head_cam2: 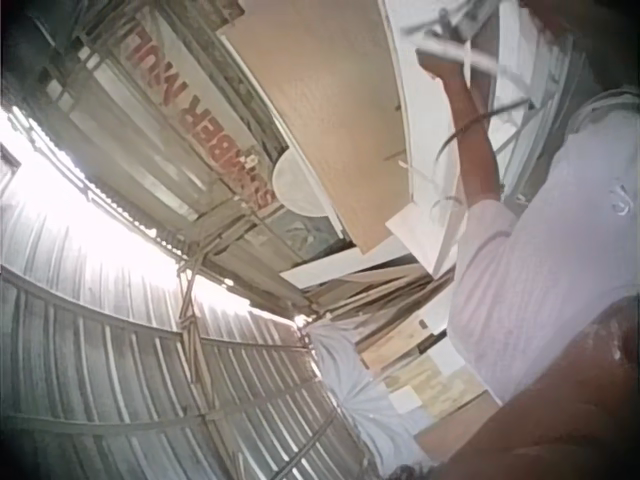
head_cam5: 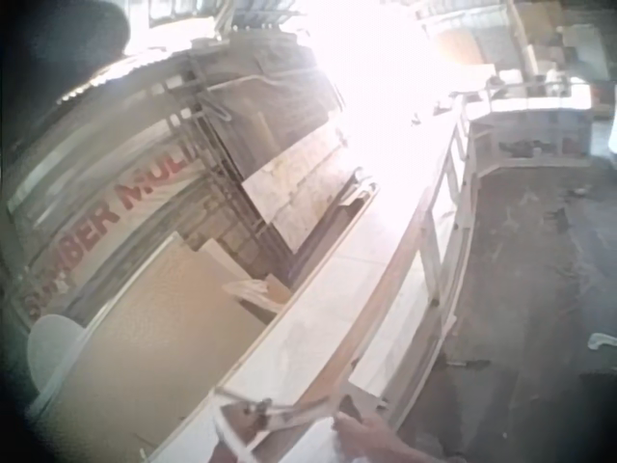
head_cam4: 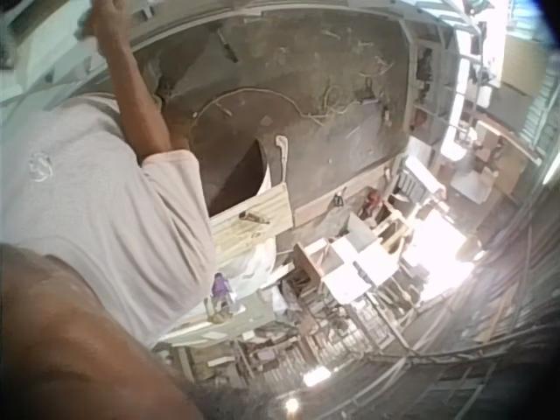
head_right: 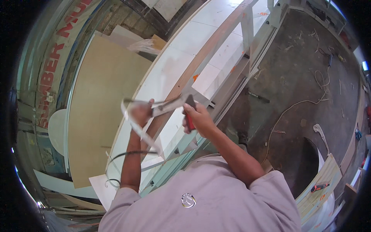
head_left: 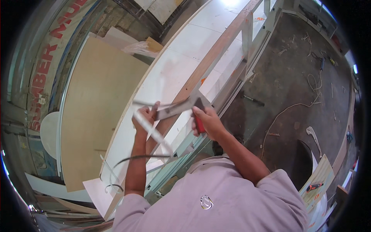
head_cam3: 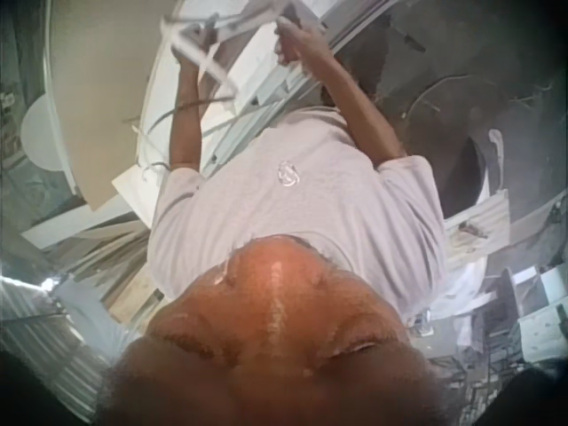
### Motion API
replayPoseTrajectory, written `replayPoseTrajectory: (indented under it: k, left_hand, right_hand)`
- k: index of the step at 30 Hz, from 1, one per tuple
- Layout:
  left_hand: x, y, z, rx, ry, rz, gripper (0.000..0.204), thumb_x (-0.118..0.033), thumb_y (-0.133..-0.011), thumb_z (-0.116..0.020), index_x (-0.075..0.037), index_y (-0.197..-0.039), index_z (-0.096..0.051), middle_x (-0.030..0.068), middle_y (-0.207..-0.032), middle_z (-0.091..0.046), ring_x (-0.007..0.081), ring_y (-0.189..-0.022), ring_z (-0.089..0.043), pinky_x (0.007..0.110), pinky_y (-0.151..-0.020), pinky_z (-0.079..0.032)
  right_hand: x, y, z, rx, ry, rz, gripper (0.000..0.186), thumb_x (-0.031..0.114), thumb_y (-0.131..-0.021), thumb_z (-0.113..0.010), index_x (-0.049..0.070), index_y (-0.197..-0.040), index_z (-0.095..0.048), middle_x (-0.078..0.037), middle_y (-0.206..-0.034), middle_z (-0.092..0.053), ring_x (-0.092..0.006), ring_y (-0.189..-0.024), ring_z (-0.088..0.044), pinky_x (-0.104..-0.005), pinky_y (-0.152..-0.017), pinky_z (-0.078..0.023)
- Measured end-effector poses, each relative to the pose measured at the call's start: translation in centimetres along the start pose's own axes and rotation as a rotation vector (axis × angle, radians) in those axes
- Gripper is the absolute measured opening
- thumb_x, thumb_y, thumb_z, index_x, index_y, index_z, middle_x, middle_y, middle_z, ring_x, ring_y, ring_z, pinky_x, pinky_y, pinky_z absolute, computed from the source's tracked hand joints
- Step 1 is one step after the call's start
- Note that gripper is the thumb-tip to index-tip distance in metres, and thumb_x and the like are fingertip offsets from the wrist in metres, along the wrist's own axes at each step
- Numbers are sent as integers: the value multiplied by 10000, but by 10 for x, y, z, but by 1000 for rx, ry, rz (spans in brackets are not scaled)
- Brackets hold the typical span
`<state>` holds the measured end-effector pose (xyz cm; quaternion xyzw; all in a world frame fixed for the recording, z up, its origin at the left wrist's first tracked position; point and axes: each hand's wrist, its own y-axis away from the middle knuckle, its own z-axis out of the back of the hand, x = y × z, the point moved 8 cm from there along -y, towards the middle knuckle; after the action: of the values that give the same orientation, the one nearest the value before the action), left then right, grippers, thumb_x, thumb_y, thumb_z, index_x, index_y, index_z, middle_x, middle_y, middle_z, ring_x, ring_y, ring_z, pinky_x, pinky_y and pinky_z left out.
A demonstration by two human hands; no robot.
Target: The person uses a flat hand tool to trim and scrape off excess laminate edging from the corners and sides of a white cabinet frame.
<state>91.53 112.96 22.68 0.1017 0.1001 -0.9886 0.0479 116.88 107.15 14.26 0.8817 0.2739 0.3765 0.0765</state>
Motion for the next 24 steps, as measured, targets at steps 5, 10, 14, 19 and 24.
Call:
replayPoseTrajectory:
  k: [5,10,14,19,24]
  left_hand:
    - [-37,-14,-13,0,86,89,774,-714,-861,-648,-15,-539,-564,130,-481,-475,261,-469,-426,446,-490,-395]
    - [-3,-34,-19,121,-56,133,760,-722,-863,-627,-29,-551,-650,130,-506,-581,312,-435,-494,450,-477,-427]
    - [-85,-25,-13,81,-79,20,749,-715,-836,-662,-38,-522,-589,161,-489,-522,335,-450,-478,436,-492,-416]
    - [-49,-55,-28,-6,-115,10,749,-711,-834,-667,-48,-492,-597,154,-450,-502,321,-420,-500,447,-472,-414]
    - [-93,-38,-27,82,-74,51,790,-705,-851,-676,-20,-488,-523,104,-440,-437,219,-429,-387,421,-463,-357]
  right_hand:
    - [27,8,34,-90,7,-9,348,369,-1050,-537,23,-1020,-514,-104,-667,-620,-216,-471,-612,-347,-411,-484]
    - [33,-15,18,-33,43,10,339,361,-1051,-537,24,-1021,-515,-102,-681,-620,-212,-479,-615,-346,-420,-487]
    - [52,9,53,-76,3,-17,332,344,-1056,-530,14,-1029,-518,-97,-679,-610,-208,-469,-604,-344,-424,-492]
    - [63,-19,41,-21,24,38,320,330,-1062,-520,16,-1000,-524,-94,-683,-608,-212,-472,-607,-344,-420,-496]
    - [71,-6,65,-49,26,11,334,364,-1051,-546,34,-1009,-521,-90,-677,-610,-194,-490,-608,-333,-430,-484]
